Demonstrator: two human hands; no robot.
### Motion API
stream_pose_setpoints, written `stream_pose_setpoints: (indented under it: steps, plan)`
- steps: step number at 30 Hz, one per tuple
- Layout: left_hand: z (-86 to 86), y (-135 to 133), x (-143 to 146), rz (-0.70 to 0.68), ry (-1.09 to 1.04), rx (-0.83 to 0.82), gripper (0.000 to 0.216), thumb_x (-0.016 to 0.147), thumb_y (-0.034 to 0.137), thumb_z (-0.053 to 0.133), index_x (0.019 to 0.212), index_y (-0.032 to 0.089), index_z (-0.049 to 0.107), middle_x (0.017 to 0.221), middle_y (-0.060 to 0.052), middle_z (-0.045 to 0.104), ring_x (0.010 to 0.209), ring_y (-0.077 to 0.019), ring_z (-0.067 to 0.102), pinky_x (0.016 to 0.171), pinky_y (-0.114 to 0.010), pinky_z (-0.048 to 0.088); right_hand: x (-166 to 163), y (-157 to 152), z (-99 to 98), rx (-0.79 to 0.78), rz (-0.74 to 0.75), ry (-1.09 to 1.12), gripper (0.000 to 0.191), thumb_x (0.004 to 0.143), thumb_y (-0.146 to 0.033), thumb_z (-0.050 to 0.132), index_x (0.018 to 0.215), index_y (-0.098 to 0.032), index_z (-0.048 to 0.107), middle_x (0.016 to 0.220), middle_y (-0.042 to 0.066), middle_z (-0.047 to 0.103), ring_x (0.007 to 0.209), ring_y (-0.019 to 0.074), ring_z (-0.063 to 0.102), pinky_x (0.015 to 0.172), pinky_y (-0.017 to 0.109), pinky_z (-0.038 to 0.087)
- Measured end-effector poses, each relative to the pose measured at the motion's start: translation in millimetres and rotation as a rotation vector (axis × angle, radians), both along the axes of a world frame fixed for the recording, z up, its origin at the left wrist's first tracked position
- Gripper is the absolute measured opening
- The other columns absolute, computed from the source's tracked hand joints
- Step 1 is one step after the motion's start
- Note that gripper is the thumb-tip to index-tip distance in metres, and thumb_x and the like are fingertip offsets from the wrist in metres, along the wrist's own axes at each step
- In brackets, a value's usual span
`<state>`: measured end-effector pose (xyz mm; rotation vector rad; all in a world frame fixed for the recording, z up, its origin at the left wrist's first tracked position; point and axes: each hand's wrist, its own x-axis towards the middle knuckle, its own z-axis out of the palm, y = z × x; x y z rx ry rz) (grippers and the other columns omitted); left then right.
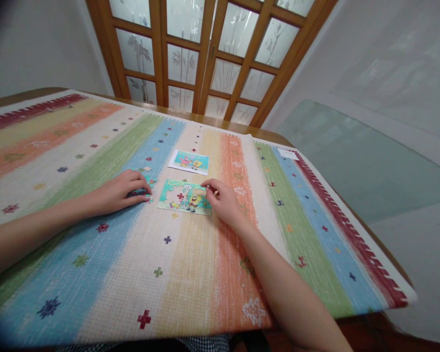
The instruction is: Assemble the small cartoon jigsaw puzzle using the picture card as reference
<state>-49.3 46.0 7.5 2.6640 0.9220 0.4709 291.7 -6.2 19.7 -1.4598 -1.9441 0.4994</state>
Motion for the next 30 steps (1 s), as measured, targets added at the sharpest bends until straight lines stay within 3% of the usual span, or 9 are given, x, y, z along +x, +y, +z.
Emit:
stream_pose_setpoints:
  steps: [13, 19, 25, 30]
  plan:
    - [2.9, -3, 2, 0.013, -0.04, -0.043, 0.029, 0.095, 0.046, 0.058, 0.09, 0.019, 0.064, 0.089, -0.005, 0.063, 0.088, -0.0208, 0.056, 0.083, -0.033, 0.042, 2, 0, -4.4, 0.003, 0.023, -0.027, 0.023, 0.088, -0.019, 0.05, 0.099, -0.02, 0.07, 0.09, 0.005, 0.072, 0.074, 0.0169, 0.062, 0.068, 0.029, 0.044]
    - [5.7, -9, 2, 0.188, -0.178, -0.315, 0.027, 0.091, 0.046, 0.06, 0.095, 0.021, 0.072, 0.086, -0.002, 0.071, 0.079, -0.0172, 0.063, 0.075, -0.03, 0.047, -1, -1, -4.0, -0.008, 0.031, -0.045, 0.022, 0.088, -0.019, 0.05, 0.098, -0.02, 0.07, 0.088, 0.004, 0.073, 0.072, 0.016, 0.06, 0.067, 0.029, 0.042]
    - [7.2, -13, 2, 0.249, -0.314, -0.654, 0.035, 0.083, 0.042, 0.068, 0.11, 0.02, 0.073, 0.092, -0.004, 0.077, 0.082, -0.018, 0.07, 0.075, -0.03, 0.054, -1, -2, -4.0, -0.016, 0.032, -0.046, 0.022, 0.088, -0.019, 0.051, 0.097, -0.02, 0.071, 0.087, 0.004, 0.072, 0.071, 0.0159, 0.06, 0.066, 0.028, 0.042]
    - [7.5, -18, 0, 0.283, -0.408, -0.828, 0.038, 0.081, 0.041, 0.072, 0.111, 0.017, 0.072, 0.095, -0.007, 0.078, 0.084, -0.0186, 0.073, 0.081, -0.032, 0.059, 1, -1, -5.5, -0.018, 0.045, -0.032, 0.023, 0.086, -0.017, 0.052, 0.098, -0.02, 0.071, 0.084, 0.003, 0.071, 0.069, 0.0154, 0.059, 0.065, 0.028, 0.042]
